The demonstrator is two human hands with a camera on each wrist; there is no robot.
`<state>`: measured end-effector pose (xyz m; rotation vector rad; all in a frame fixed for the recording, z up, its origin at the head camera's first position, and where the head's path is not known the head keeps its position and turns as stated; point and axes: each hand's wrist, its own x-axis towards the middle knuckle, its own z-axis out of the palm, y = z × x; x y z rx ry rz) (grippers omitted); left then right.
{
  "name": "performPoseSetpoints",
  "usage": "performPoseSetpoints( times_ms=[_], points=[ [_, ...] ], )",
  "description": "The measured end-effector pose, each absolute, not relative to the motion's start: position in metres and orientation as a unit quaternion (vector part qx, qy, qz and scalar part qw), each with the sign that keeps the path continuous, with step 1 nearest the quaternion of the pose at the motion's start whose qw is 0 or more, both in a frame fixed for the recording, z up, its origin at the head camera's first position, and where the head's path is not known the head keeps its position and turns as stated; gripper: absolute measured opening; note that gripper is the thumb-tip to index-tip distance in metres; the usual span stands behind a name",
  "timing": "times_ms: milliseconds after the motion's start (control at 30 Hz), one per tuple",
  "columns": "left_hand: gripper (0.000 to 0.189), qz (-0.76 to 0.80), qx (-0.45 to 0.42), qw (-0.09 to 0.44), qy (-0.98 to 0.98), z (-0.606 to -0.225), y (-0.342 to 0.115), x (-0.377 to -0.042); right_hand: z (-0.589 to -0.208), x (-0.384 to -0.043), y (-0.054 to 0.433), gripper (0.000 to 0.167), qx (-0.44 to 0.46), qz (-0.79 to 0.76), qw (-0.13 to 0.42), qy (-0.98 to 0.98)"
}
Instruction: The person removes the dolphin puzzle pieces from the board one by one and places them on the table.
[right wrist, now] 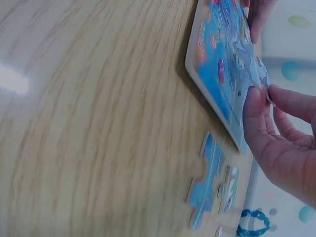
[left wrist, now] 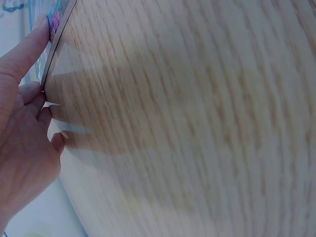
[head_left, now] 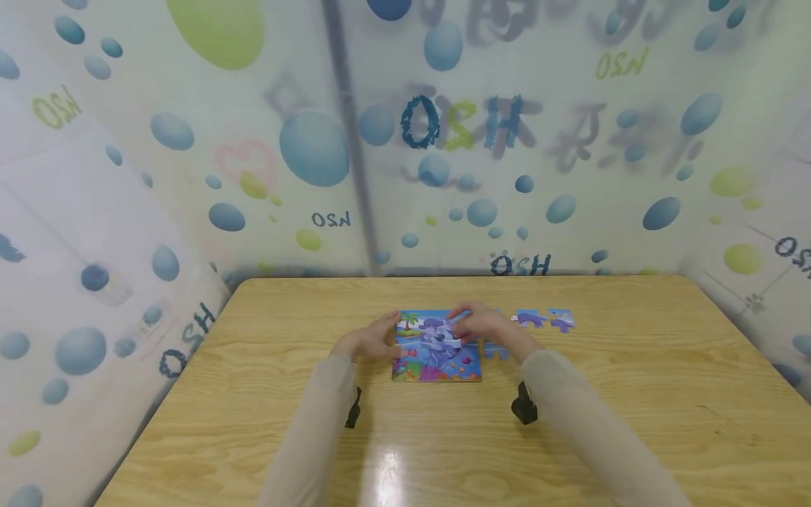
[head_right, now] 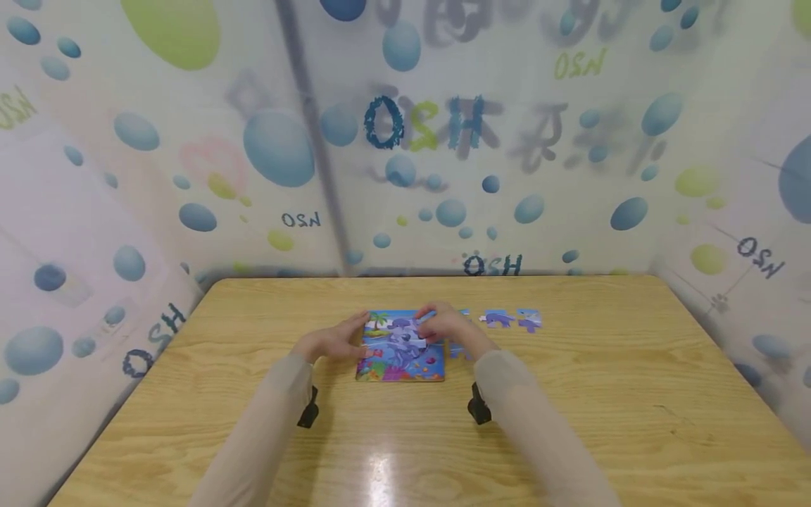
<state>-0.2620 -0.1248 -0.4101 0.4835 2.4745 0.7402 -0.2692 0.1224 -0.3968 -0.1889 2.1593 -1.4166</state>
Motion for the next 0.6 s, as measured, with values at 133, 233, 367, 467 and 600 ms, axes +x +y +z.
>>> performPoseSetpoints(
  times_ms=[133, 233, 367, 467, 600],
  points=[
    [0.08, 0.267, 0.186, 0.253, 0.911, -0.409, -0.124, -0.262, -0.396, -0.269, 0.134, 0.035, -0.057, -0.534, 0.275, 0.798],
    [0.08, 0.261, 0.193, 0.25, 0.912, -0.409, -0.125, -0.263, -0.396, -0.267, 0.141, 0.036, -0.059, -0.534, 0.278, 0.796],
    [0.08, 0.261, 0.196, 0.251, 0.911, -0.409, -0.126, -0.264, -0.397, -0.265, 0.152, 0.037, -0.066, -0.539, 0.279, 0.792],
    [0.081, 0.268, 0.194, 0.252, 0.909, -0.409, -0.125, -0.263, -0.398, -0.263, 0.16, 0.037, -0.074, -0.542, 0.279, 0.789],
    [0.081, 0.272, 0.187, 0.257, 0.908, -0.409, -0.124, -0.262, -0.4, -0.26, 0.169, 0.037, -0.084, -0.537, 0.282, 0.791]
  ],
)
